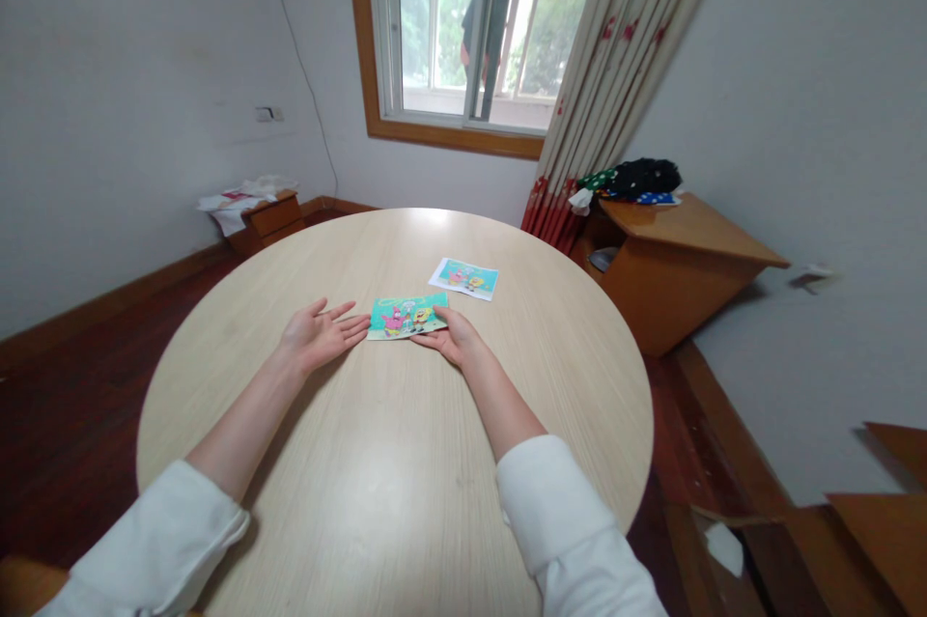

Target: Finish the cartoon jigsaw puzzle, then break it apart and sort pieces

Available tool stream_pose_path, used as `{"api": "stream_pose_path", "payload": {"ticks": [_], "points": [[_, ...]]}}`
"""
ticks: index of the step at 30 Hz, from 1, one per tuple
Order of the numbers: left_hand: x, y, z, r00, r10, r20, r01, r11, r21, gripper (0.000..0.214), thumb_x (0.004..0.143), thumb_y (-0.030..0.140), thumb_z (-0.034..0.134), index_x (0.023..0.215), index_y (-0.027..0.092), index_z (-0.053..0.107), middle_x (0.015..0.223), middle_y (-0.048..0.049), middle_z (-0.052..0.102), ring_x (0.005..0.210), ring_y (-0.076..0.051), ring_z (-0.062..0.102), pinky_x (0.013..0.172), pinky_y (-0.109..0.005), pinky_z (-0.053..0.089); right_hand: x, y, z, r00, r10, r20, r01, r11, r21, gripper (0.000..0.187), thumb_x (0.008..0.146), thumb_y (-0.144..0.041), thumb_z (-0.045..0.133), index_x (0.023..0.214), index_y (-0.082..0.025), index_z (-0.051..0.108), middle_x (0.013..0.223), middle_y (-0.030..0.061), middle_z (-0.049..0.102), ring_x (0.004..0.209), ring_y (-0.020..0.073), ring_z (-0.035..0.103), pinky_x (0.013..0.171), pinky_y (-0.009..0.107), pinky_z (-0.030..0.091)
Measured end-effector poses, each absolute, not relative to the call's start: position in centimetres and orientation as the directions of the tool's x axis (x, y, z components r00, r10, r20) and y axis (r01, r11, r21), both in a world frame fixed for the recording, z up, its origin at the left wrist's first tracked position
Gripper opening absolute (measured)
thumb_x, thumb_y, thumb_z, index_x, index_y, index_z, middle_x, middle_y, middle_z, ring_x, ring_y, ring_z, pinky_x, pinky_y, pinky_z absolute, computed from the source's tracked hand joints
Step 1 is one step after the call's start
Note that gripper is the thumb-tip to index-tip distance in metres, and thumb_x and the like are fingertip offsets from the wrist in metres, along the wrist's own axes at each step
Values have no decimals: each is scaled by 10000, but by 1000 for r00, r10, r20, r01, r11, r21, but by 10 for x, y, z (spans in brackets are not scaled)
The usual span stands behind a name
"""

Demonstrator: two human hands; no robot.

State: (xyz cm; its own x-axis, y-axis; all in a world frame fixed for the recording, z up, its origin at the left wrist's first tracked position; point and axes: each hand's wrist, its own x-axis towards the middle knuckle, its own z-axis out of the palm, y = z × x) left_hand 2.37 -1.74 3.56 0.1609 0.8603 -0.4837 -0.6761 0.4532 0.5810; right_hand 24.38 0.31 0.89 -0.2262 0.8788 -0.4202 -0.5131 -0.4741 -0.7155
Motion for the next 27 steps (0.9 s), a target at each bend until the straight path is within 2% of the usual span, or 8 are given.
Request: {"api": "stream_pose_path", "payload": {"ticks": [6,18,24,27], "points": [[25,-19,38,159,862,-482,-668,453,591,499,913,388,268,1342,142,341,1405,-251,350,1297,-274,396,958,-429,408,243,5,8,-263,870,-416,-545,-490,-680,195,889,-148,421,1050,-106,524,810,103,693,779,200,685,776,444,554],[21,-17,36,161,862,-481,-691,446,569,462,909,370,300,1303,138,371,1389,-266,360,1253,-276,449,928,-428,434,241,4,10,-361,847,-390,-572,-532,-625,175,888,-188,436,987,-92,543,840,128,683,852,242,681,854,525,493],[19,-17,35,154,857,-491,-689,450,568,429,905,357,301,1271,156,398,1338,-246,419,1175,-271,519,891,-447,455,242,3,9,-431,835,-342,-601,-548,-582,239,893,-241,417,1034,-90,536,900,150,682,926,281,662,854,568,474],[18,-15,31,143,854,-500,-696,446,563,396,903,350,309,1222,150,433,1230,-222,505,1077,-257,575,851,-435,478,242,3,9,-444,833,-332,-606,-551,-574,253,894,-254,412,1053,-96,528,919,150,681,950,281,653,865,579,461]]}}
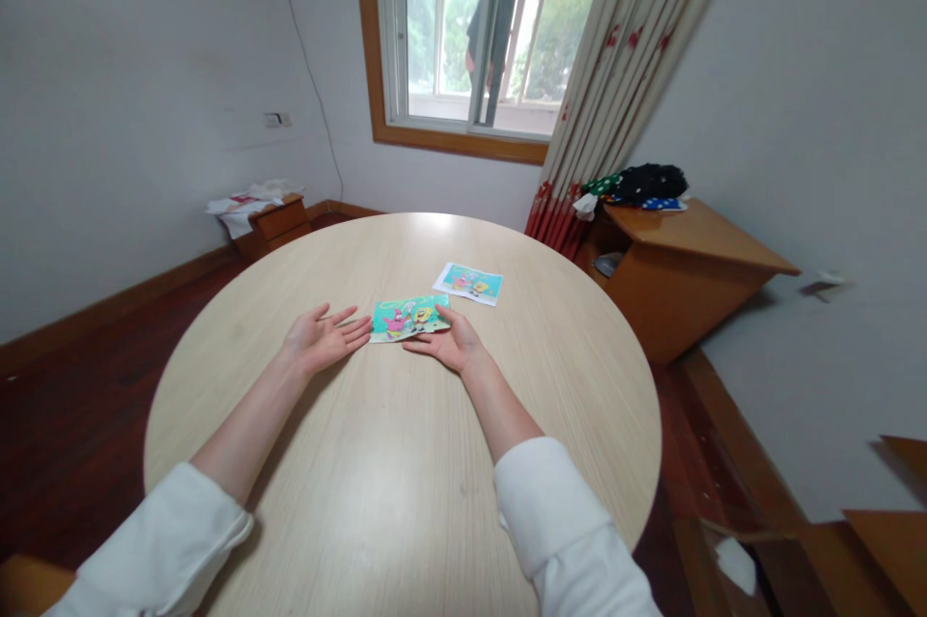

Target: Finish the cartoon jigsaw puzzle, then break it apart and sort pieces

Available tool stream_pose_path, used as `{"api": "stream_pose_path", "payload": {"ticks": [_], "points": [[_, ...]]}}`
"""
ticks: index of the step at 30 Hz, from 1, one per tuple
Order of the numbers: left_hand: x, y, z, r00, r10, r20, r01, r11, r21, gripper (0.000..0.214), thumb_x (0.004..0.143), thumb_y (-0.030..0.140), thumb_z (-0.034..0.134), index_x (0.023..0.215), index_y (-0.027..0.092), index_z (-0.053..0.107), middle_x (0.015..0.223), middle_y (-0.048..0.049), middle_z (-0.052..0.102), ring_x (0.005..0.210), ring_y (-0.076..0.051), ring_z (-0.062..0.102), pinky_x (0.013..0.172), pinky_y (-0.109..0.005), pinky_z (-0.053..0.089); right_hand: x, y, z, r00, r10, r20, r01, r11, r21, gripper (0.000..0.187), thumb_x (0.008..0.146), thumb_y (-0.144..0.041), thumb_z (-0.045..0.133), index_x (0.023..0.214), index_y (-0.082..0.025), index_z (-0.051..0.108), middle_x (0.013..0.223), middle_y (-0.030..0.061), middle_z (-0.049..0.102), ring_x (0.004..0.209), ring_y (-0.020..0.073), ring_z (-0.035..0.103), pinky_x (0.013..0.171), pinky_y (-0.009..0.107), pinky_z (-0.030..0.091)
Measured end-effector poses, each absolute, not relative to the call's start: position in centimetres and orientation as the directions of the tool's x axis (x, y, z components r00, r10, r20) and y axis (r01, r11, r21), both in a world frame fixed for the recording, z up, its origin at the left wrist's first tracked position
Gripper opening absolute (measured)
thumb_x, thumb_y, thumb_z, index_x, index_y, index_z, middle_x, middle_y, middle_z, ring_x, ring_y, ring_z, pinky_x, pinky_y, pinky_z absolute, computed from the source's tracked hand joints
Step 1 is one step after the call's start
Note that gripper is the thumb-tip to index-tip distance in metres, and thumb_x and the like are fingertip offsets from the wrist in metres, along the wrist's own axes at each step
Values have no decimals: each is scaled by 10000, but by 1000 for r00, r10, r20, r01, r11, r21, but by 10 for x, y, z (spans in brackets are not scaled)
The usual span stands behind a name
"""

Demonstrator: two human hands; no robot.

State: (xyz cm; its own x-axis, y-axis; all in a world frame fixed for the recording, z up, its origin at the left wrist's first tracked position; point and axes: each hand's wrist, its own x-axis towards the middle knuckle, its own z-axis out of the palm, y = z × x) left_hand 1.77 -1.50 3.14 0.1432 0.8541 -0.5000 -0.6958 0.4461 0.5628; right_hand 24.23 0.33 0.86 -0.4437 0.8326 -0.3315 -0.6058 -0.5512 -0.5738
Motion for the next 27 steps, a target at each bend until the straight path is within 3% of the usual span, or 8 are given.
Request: {"api": "stream_pose_path", "payload": {"ticks": [5,8,12,16,21,27], "points": [[18,-17,34,130,881,-454,-709,403,579,255,892,273,342,914,131,553,759,-102,602,737,-200,633,731,-368,531,241,3,10,-438,831,-344,-600,-555,-577,245,893,-221,372,1021,-85,530,934,149,679,949,302,651,822,553,496],[24,-26,40,295,891,-344,-627,452,634,223,848,149,385,742,119,578,636,-91,603,652,-183,627,724,-340,531,241,3,10,-431,832,-349,-602,-554,-575,234,886,-220,372,1002,-89,527,933,152,676,953,302,649,821,545,501],[44,-42,36,576,748,-331,-383,604,699,204,783,72,438,731,53,634,715,-162,675,727,-225,673,785,-352,509,242,4,10,-442,832,-336,-624,-554,-551,232,878,-216,384,1026,-96,516,917,154,674,971,273,642,857,539,487],[65,-48,22,597,657,-461,-284,710,644,190,741,67,482,829,10,640,782,-212,695,775,-259,695,830,-367,504,242,3,11,-445,833,-330,-636,-553,-538,220,880,-216,382,1006,-99,519,863,137,675,952,270,644,840,527,504],[75,-47,18,493,685,-536,-369,723,585,262,742,64,434,957,9,571,857,-217,690,848,-267,689,816,-346,516,242,2,14,-439,841,-315,-646,-540,-540,242,902,-231,354,1001,-92,525,880,141,676,947,266,647,835,512,507],[85,-49,15,434,746,-505,-539,664,518,370,677,36,454,1036,43,545,907,-194,674,883,-229,677,820,-307,509,244,4,13,-462,840,-286,-660,-541,-521,275,891,-233,375,1065,-87,529,894,141,690,953,255,648,864,494,506]]}}
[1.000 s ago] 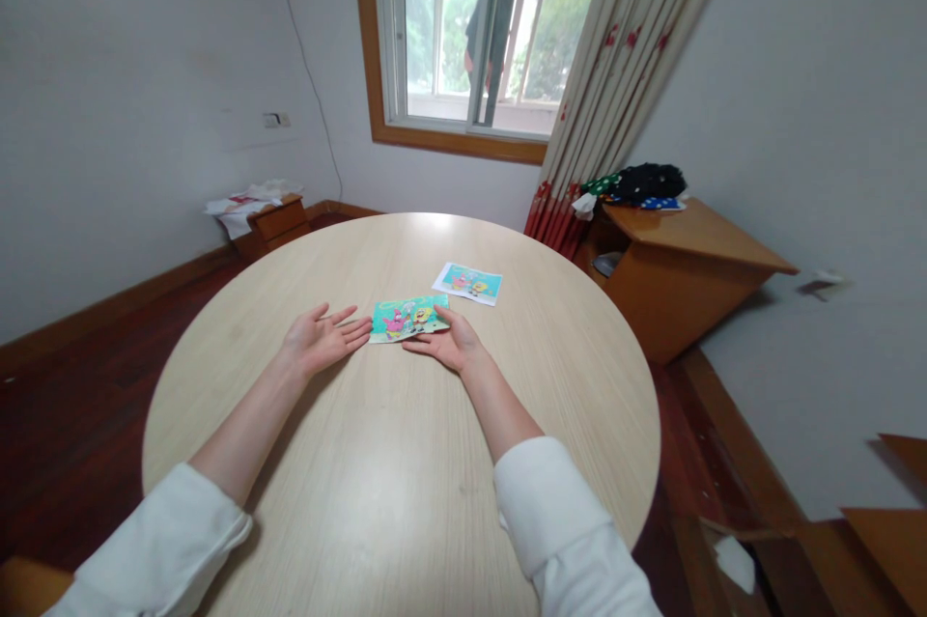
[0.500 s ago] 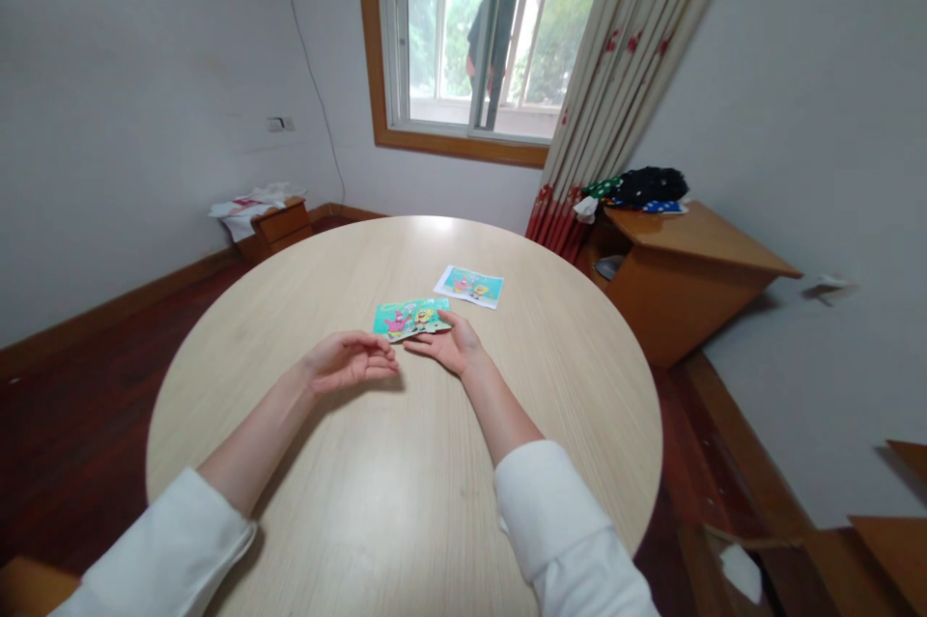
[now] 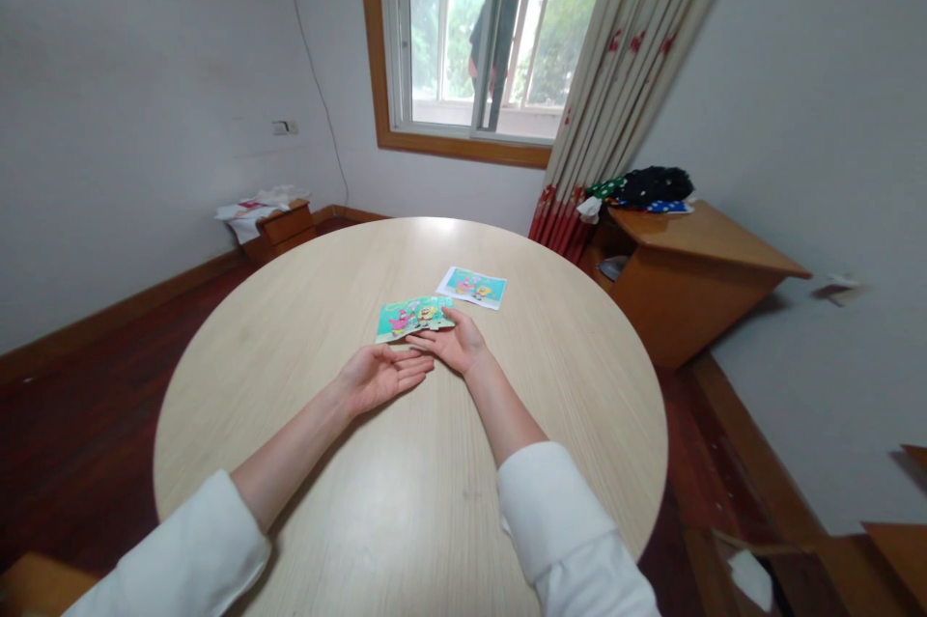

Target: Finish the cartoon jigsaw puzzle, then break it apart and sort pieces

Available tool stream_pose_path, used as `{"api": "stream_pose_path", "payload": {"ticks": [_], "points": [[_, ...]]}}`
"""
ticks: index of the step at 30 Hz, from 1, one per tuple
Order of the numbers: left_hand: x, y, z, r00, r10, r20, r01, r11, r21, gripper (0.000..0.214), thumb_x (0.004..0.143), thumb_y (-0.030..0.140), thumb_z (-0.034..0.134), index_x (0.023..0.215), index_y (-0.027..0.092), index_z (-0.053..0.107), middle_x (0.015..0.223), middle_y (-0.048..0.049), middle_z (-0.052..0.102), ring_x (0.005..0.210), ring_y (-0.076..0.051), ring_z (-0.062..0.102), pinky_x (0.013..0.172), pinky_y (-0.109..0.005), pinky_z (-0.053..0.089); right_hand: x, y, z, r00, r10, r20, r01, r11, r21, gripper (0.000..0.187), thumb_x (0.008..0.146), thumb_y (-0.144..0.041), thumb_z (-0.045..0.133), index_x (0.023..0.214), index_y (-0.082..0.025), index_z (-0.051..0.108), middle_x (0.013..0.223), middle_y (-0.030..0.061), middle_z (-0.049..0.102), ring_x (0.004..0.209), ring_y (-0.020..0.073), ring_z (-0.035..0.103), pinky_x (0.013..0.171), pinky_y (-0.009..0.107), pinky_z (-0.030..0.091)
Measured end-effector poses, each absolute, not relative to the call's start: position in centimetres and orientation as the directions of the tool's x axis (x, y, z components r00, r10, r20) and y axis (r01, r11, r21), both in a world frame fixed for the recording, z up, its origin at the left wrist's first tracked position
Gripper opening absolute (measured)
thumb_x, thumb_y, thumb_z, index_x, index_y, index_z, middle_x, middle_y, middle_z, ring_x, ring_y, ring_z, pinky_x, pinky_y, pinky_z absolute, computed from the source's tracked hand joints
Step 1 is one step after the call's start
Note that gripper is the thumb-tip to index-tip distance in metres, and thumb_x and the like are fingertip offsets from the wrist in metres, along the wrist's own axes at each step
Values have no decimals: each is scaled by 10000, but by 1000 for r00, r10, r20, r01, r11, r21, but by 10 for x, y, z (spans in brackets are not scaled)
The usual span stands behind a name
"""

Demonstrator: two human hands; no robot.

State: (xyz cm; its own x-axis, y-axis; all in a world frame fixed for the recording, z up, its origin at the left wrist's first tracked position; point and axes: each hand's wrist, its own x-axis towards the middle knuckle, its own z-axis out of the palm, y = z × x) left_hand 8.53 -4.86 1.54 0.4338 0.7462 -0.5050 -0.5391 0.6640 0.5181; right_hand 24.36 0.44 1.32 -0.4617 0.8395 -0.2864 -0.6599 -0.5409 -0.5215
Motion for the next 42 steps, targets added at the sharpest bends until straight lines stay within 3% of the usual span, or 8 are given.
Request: {"api": "stream_pose_path", "payload": {"ticks": [7,12,20,25,27,29,34,42], "points": [[108,-52,4,353,866,-353,-759,486,433,469,555,-50,409,944,151,576,964,-92,669,937,-140,642,878,-250,466,244,4,15,-458,849,-263,-664,-524,-533,267,893,-225,369,1062,-95,531,866,128,694,910,242,658,829,466,527],[126,-48,2,211,900,-382,-870,351,347,438,549,-84,383,842,193,555,917,-55,658,909,-111,638,878,-232,470,245,5,15,-464,850,-248,-673,-520,-526,261,887,-214,376,1074,-103,520,882,125,693,910,249,654,840,494,518],[145,-38,7,29,943,-332,-913,160,375,407,466,-105,344,696,178,524,779,-20,638,888,-100,620,884,-207,442,245,7,14,-458,855,-242,-690,-514,-509,285,895,-225,362,1086,-89,523,921,135,690,937,242,652,851,480,514],[137,-35,11,59,941,-333,-953,152,260,241,658,49,439,797,188,578,804,-51,655,896,-153,622,806,-246,477,246,5,15,-468,851,-240,-681,-520,-516,305,906,-248,339,1088,-88,524,921,136,694,947,254,650,841,493,515],[134,-35,12,77,946,-316,-963,152,222,163,779,190,456,871,182,590,865,-75,661,924,-173,617,780,-253,489,246,4,16,-462,854,-238,-680,-513,-524,305,905,-245,341,1092,-89,526,914,137,697,952,258,648,846,501,510],[132,-34,14,86,948,-307,-969,151,195,255,853,363,441,926,170,590,917,-99,659,962,-194,610,772,-262,499,246,4,17,-460,855,-241,-677,-513,-529,309,906,-246,341,1086,-83,532,911,141,697,961,265,647,848,501,510],[133,-33,16,58,947,-316,-973,125,196,513,851,602,365,983,156,579,977,-128,640,1000,-222,603,772,-296,522,246,6,14,-462,853,-241,-679,-515,-523,321,913,-249,330,1086,-68,530,941,158,692,981,270,643,851,502,508],[132,-33,16,-11,951,-309,-980,51,192,543,804,639,418,1063,176,538,1106,-153,579,1048,-256,590,773,-373,540,247,8,9,-448,854,-264,-688,-518,-508,301,900,-213,349,1120,-79,506,974,166,686,996,274,640,859,539,495]]}}
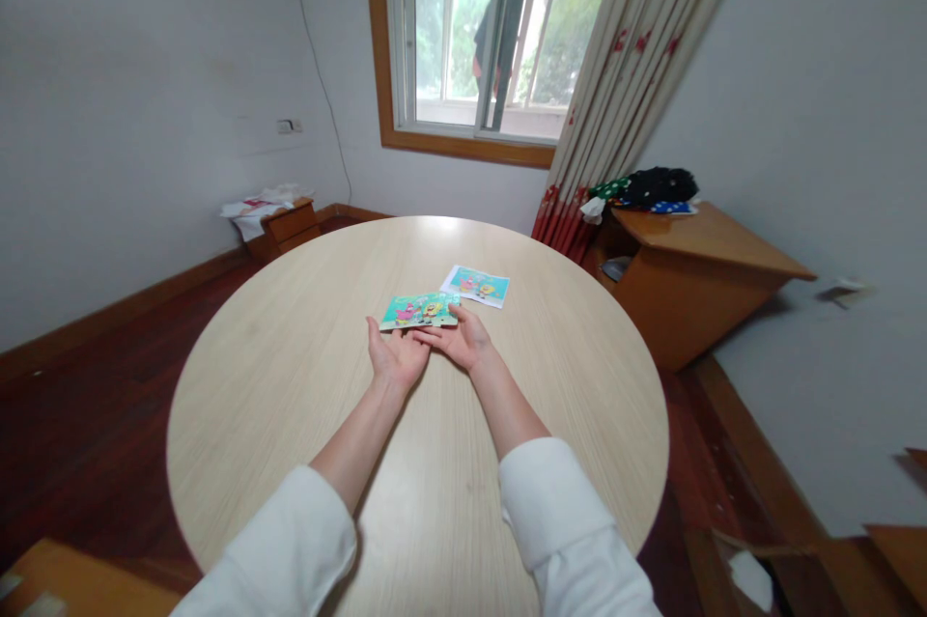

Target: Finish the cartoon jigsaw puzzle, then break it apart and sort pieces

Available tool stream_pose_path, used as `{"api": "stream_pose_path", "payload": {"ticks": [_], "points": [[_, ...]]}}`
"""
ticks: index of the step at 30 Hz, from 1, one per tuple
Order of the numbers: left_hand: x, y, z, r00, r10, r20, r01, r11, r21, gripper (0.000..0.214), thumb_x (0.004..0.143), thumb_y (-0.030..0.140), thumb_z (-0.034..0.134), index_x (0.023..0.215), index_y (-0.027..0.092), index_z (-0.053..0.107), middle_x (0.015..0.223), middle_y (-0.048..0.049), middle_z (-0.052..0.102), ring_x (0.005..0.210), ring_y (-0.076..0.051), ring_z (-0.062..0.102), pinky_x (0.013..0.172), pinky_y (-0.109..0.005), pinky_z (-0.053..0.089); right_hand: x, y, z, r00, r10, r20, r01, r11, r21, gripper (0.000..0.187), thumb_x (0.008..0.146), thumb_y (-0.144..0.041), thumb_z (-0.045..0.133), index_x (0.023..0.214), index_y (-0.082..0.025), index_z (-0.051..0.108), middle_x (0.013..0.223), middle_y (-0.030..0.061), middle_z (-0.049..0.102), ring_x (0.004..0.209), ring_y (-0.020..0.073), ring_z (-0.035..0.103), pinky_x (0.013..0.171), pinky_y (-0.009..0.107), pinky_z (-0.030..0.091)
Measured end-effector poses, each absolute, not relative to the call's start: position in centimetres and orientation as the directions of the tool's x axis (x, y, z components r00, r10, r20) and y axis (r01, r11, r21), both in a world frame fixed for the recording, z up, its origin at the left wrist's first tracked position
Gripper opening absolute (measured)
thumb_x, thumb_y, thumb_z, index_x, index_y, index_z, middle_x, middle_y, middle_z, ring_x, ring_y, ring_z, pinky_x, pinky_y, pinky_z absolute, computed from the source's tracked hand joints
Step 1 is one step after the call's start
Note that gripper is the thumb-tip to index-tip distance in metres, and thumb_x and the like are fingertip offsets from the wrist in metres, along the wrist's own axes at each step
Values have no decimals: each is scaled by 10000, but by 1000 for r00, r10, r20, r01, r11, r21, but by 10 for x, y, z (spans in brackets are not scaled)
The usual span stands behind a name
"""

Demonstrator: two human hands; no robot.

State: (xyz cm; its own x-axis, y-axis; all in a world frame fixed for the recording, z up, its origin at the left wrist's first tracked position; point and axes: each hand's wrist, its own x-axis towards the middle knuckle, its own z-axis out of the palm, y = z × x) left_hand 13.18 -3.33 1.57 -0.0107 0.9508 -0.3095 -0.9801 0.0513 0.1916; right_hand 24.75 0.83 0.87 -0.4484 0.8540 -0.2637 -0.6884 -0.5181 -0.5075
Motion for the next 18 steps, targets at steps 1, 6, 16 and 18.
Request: {"api": "stream_pose_path", "payload": {"ticks": [1,6,16,18], "points": [[131,-33,15,-10,951,-308,-981,51,189,545,800,642,422,1068,181,536,1115,-155,575,1061,-259,584,784,-382,538,247,8,9,-445,854,-269,-686,-518,-511,298,901,-210,347,1117,-80,505,973,168,685,992,273,642,850,534,501],[129,-30,13,-14,947,-321,-982,47,182,548,794,649,417,1055,183,540,1138,-157,559,1087,-260,566,810,-401,529,247,7,10,-449,853,-266,-686,-520,-508,318,902,-194,333,1149,-65,488,961,170,685,985,270,646,842,525,511],[123,-23,6,-18,960,-279,-984,33,176,660,777,701,373,1083,143,546,1158,-173,552,1070,-253,565,793,-374,527,244,4,12,-426,851,-308,-670,-525,-524,357,918,-180,284,1211,-41,434,945,178,682,928,267,671,777,497,545],[123,-22,5,-8,961,-278,-983,43,179,688,772,715,358,1098,136,540,1158,-177,553,1071,-258,564,784,-378,528,245,4,12,-435,849,-301,-665,-528,-528,363,921,-182,279,1228,-51,421,951,173,684,918,265,675,778,505,543]]}}
